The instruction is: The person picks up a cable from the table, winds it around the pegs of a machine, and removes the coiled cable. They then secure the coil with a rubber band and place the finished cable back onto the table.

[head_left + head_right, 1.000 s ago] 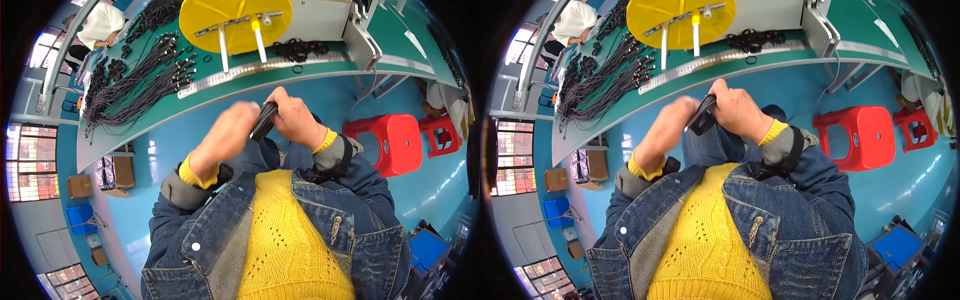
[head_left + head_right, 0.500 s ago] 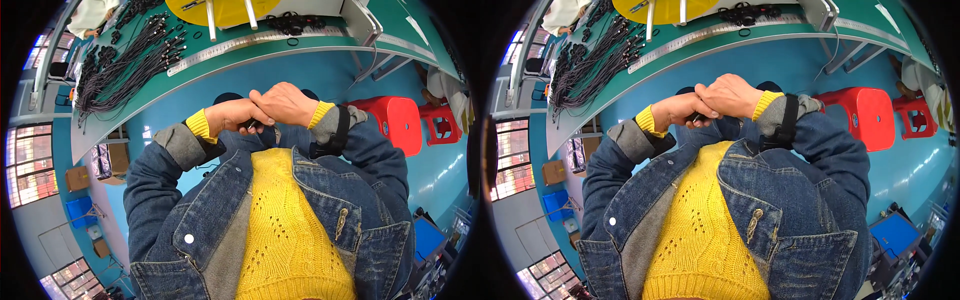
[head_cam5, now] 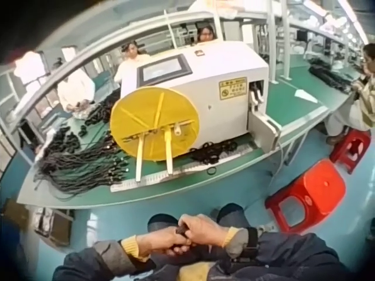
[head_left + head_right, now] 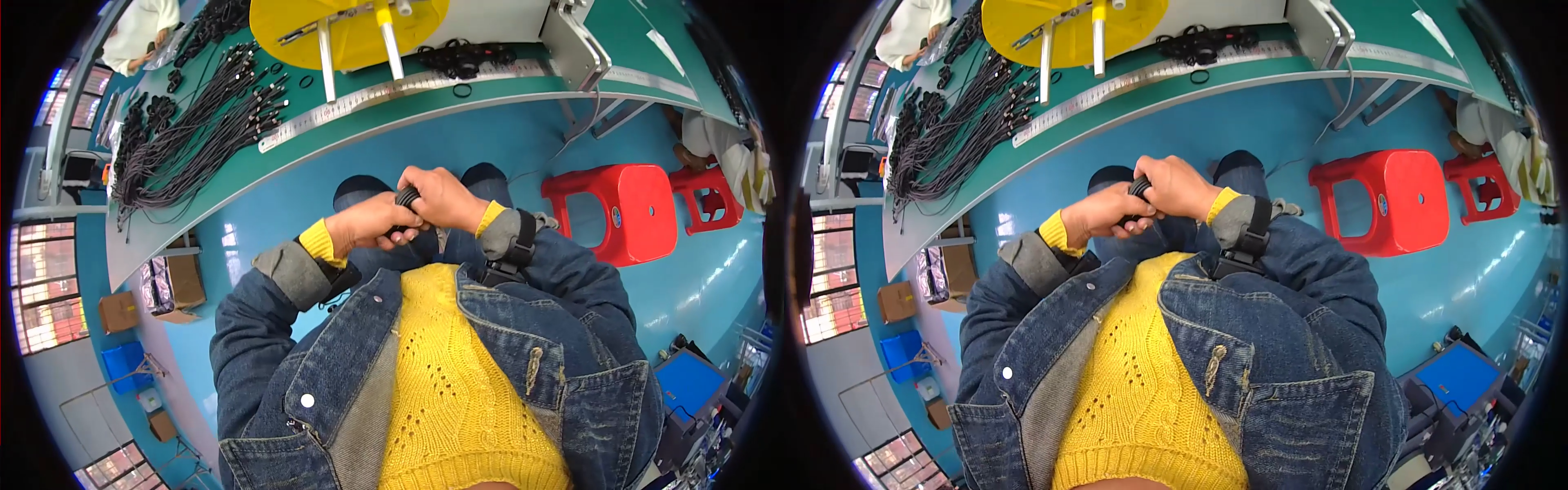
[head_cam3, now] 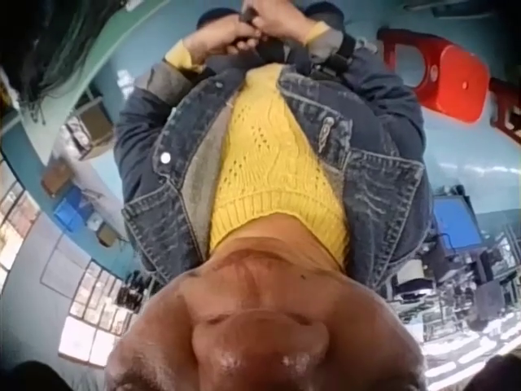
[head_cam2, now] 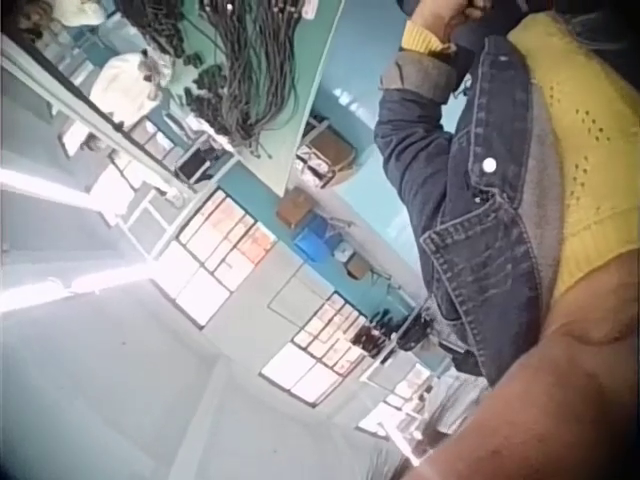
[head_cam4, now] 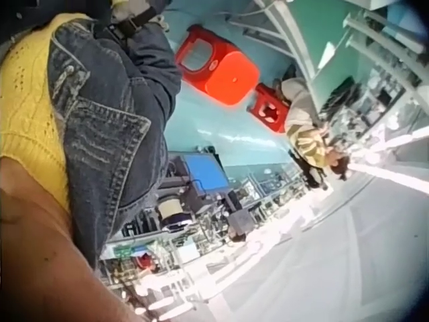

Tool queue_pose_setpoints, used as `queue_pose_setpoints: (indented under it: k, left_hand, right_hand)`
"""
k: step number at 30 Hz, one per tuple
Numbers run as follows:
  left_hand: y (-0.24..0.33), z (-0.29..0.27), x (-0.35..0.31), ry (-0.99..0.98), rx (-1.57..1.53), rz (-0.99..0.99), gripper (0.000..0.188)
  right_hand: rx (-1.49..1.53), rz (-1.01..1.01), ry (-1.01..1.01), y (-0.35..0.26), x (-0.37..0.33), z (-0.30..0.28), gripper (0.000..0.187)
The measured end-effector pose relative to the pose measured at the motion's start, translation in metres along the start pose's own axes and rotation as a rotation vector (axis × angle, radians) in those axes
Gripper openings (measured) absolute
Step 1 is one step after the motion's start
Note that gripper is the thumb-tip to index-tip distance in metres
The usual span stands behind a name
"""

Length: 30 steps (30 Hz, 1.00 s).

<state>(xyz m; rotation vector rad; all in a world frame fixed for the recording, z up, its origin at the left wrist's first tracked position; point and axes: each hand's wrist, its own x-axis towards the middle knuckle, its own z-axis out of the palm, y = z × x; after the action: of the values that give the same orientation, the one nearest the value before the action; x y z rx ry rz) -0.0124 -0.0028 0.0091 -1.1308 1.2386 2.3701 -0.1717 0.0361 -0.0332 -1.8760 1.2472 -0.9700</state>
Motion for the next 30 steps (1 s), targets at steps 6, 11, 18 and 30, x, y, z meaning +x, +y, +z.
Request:
queue_pose_setpoints:
  k: [6, 11, 18, 30]
  left_hand:
    - [-0.015, -0.005, -0.008, 0.135, -0.245, 0.234, 0.011]
    - [-0.007, 0.007, -0.003, 0.119, -0.349, 0.46, 0.013]
    - [-0.002, 0.008, -0.004, 0.185, -0.438, 0.686, 0.014]
    - [-0.022, -0.018, -0.007, 0.785, 0.039, 0.809, 0.012]
  right_hand:
    - [-0.18, -0.222, 0.254, -0.013, 0.008, -0.052, 0.019]
    - [-0.718, -0.101, 0.485, 0.038, 0.037, -0.094, 0.013]
    - [0.613, 0.244, 0.156, -0.021, 0.015, -0.046, 0.013]
    - [0.815, 0.126, -0.305, -0.067, -0.023, -0.017, 0.014]
